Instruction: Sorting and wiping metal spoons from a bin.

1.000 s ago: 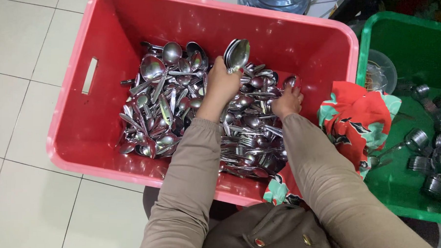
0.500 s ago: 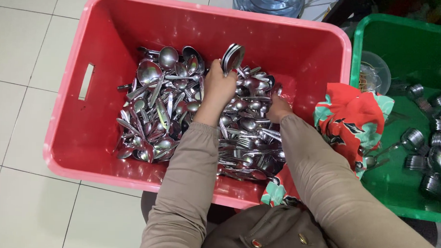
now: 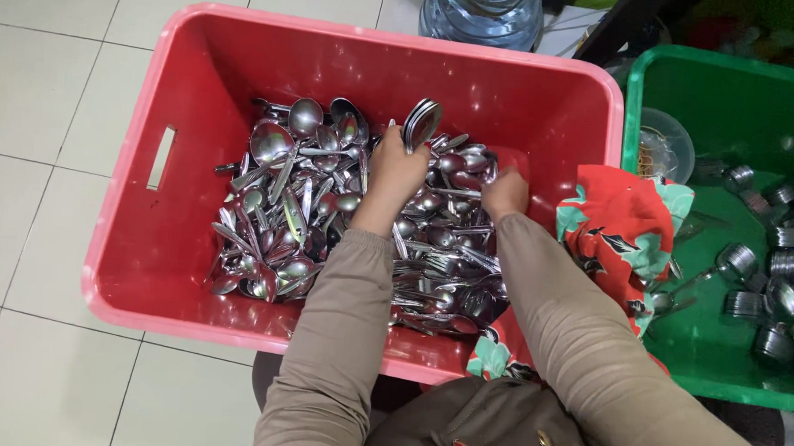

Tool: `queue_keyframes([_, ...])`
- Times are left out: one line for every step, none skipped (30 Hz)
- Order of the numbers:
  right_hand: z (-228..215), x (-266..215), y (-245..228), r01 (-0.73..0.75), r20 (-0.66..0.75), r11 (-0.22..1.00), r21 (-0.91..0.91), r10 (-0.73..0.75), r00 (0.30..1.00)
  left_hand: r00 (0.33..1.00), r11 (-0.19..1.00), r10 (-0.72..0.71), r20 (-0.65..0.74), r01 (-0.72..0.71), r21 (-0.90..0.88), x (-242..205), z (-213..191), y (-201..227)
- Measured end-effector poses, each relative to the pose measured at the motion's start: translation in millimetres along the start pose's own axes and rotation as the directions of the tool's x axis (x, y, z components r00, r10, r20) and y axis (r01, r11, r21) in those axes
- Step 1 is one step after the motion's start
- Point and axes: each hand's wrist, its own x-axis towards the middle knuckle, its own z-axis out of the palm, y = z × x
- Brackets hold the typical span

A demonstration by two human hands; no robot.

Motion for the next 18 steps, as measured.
queue_keyframes([-5, -2, -9, 0.0, -0.004, 1.0, 0.002, 0.0, 1.0, 1.0, 1.0, 0.004, 0.001, -0.004, 0.0, -1, 1, -1])
queue_keyframes([-9, -3, -17, 0.07, -0.093, 0.997, 0.013, -0.068, 0.993, 1.0, 1.0, 0.011, 0.002, -0.011, 0.005, -1, 1, -1])
queue_keyframes([-12, -6, -26, 0.142, -0.179, 0.99, 0.017, -0.137, 0.974, 1.0, 1.0, 0.014, 0.0, -0.014, 0.009, -2, 1, -3])
queue_keyframes([-20, -6, -38, 0.144, -0.178, 0.989, 0.018, -0.138, 0.974, 1.0, 1.0, 0.015, -0.001, -0.015, 0.009, -6, -2, 3])
queue_keyframes([-26, -9, -47, 0.372, -0.325, 0.922, 0.105, -0.322, 0.889, 1.0, 1.0, 0.016, -0.013, -0.016, 0.0, -12, -4, 7])
queue_keyframes([-33, -11, -56, 0.587, -0.477, 0.795, 0.153, -0.461, 0.748, 1.0, 1.0, 0.016, -0.024, -0.016, -0.01, -18, -6, 12])
queue_keyframes([-38, -13, -64, 0.583, -0.477, 0.798, 0.153, -0.457, 0.751, 1.0, 1.0, 0.015, -0.019, -0.015, -0.008, -13, -4, 7])
queue_keyframes([-43, -15, -72, 0.636, -0.493, 0.737, 0.229, -0.475, 0.729, 0.999, 1.0, 0.009, -0.044, -0.009, -0.009, -8, -2, 2])
queue_keyframes([-49, -15, -82, 0.684, -0.515, 0.665, 0.302, -0.49, 0.704, 0.998, 1.0, 0.006, -0.069, -0.007, -0.01, -2, 0, -2])
queue_keyframes([-54, -14, -85, 0.681, -0.517, 0.667, 0.302, -0.485, 0.705, 0.998, 1.0, 0.008, -0.064, -0.009, -0.008, -1, 1, -3])
queue_keyframes([-58, -12, -88, 0.684, -0.473, 0.63, 0.368, -0.506, 0.721, 0.996, 1.0, 0.006, -0.088, -0.009, -0.028, -1, 1, -4])
queue_keyframes([-61, -11, -92, 0.68, -0.428, 0.591, 0.434, -0.529, 0.733, 0.994, 0.999, 0.004, -0.113, -0.009, -0.047, 0, 1, -5])
queue_keyframes([-62, -11, -96, 0.679, -0.427, 0.592, 0.435, -0.528, 0.734, 0.994, 0.999, 0.003, -0.112, -0.008, -0.047, 2, 1, -7])
queue_keyframes([-63, -11, -101, 0.64, -0.303, 0.606, 0.473, -0.57, 0.764, 0.992, 0.999, 0.029, -0.121, -0.032, -0.024, 3, 0, -10])
queue_keyframes([-64, -10, -106, 0.598, -0.173, 0.623, 0.504, -0.606, 0.777, 0.99, 0.998, 0.056, -0.13, -0.057, -0.001, 6, 0, -12])
queue_keyframes([-71, -19, -114, 0.598, -0.172, 0.623, 0.505, -0.606, 0.777, 0.99, 0.998, 0.055, -0.131, -0.056, -0.002, 11, 3, -16])
queue_keyframes([-79, -28, -120, 0.459, -0.032, 0.575, 0.678, -0.6, 0.799, 0.994, 0.999, 0.037, -0.107, -0.038, -0.002, 15, 7, -20])
queue_keyframes([-86, -37, -126, 0.284, 0.109, 0.515, 0.809, -0.606, 0.788, 0.996, 1.0, 0.019, -0.084, -0.02, -0.003, 20, 12, -25])
